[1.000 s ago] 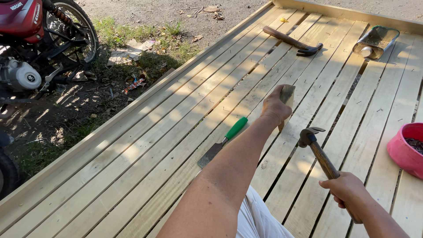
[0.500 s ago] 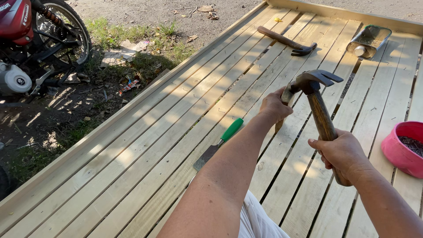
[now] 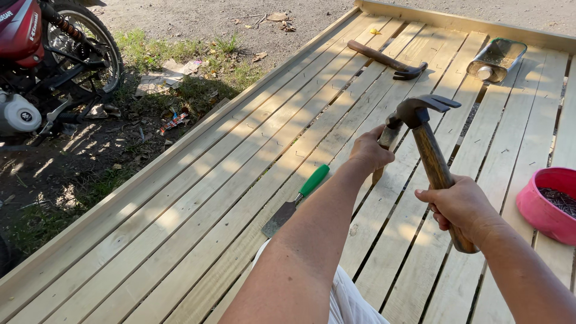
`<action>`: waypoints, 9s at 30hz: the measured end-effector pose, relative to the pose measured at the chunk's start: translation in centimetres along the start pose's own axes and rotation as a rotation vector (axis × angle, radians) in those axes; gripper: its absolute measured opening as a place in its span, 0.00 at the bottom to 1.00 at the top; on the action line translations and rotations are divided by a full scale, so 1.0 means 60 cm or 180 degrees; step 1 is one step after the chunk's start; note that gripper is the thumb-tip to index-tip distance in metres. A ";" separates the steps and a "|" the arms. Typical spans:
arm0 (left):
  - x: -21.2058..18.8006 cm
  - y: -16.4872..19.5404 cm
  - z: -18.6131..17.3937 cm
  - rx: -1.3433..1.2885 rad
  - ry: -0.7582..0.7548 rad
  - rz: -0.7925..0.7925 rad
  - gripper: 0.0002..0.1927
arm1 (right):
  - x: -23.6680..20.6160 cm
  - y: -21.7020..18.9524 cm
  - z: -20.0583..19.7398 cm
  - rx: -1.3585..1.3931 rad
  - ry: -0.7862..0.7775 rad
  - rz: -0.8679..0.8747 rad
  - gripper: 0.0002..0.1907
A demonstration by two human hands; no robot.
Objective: The person hammers nails into a slatted wooden frame laid on the ground, using a claw hammer. They take nails from a pink bowl, position each nail on a slat, hammer it in, and move along the frame repeating the process, at one point using a small block to help position nails.
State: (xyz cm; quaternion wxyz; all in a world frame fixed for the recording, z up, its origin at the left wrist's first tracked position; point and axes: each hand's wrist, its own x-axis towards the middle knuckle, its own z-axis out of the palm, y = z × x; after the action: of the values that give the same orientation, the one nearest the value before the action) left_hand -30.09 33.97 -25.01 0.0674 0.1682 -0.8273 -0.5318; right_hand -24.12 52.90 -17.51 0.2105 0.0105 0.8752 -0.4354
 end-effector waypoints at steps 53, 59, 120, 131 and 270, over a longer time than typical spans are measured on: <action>0.310 0.035 -0.225 0.0326 -0.0244 0.0027 0.42 | 0.227 -0.245 0.097 0.0001 0.0215 0.0104 0.14; 0.341 0.040 -0.274 0.0368 -0.0244 0.0004 0.43 | 0.230 -0.279 0.129 0.0444 0.0251 0.0094 0.12; 0.155 -0.478 -0.290 0.0453 -0.0466 -0.0107 0.50 | 0.251 0.282 0.648 0.0522 0.0443 0.0185 0.11; 0.146 -0.515 -0.333 0.0375 -0.0445 -0.0084 0.50 | 0.223 0.256 0.696 0.0222 0.0287 0.0453 0.14; 0.047 -1.073 -0.368 -0.0444 0.0460 0.0243 0.38 | 0.206 0.267 1.119 0.0367 0.0457 -0.0551 0.11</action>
State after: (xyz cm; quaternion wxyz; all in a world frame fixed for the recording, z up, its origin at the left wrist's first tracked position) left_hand -12.97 -10.27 -73.94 0.1587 0.1694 -0.7870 -0.5716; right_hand -8.01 9.32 -70.02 0.1079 -0.0218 0.8592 -0.4997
